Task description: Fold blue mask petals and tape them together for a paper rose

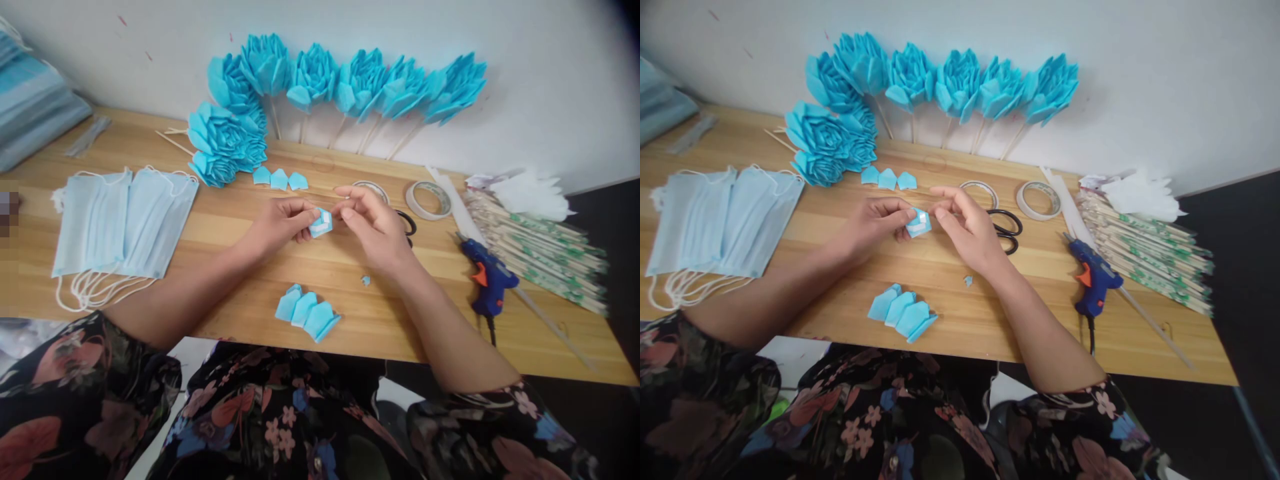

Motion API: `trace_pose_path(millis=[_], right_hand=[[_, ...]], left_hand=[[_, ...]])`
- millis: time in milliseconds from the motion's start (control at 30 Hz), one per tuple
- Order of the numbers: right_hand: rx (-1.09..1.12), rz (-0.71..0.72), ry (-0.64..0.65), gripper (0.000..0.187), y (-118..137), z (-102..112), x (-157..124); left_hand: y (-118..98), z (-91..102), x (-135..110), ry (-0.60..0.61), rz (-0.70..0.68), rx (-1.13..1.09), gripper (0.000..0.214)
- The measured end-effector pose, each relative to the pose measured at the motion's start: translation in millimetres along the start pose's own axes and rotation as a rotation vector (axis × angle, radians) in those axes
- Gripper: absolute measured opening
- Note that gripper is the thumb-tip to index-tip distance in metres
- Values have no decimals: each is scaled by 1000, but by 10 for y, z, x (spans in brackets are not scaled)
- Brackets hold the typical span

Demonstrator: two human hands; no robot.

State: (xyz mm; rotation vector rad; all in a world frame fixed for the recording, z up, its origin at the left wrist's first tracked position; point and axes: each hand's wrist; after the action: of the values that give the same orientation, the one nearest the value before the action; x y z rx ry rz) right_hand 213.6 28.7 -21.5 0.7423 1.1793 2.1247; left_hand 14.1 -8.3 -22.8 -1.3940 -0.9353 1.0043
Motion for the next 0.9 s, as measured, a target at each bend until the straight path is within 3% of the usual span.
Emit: trace_pose_path(millis=[300, 500, 900], right_hand=[[138, -84, 93, 37, -2, -89, 20], [105, -80, 65, 37, 7, -109, 22], [11, -49, 67, 38, 92, -149, 17]], left_hand=[[9, 1, -13, 18, -86, 86, 26], [1, -11, -10, 41, -115, 87, 37], [-18, -25, -16, 59, -94, 113, 22]])
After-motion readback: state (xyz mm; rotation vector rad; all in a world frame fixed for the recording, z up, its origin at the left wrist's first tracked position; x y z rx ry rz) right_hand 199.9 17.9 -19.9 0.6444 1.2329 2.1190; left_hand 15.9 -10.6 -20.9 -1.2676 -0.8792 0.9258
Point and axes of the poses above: each hand's wrist, its own x-axis towards the middle knuckle, its own z-axis out of the back of the hand, y = z × x, and after that the axes turned 13 degrees about y, right-handed
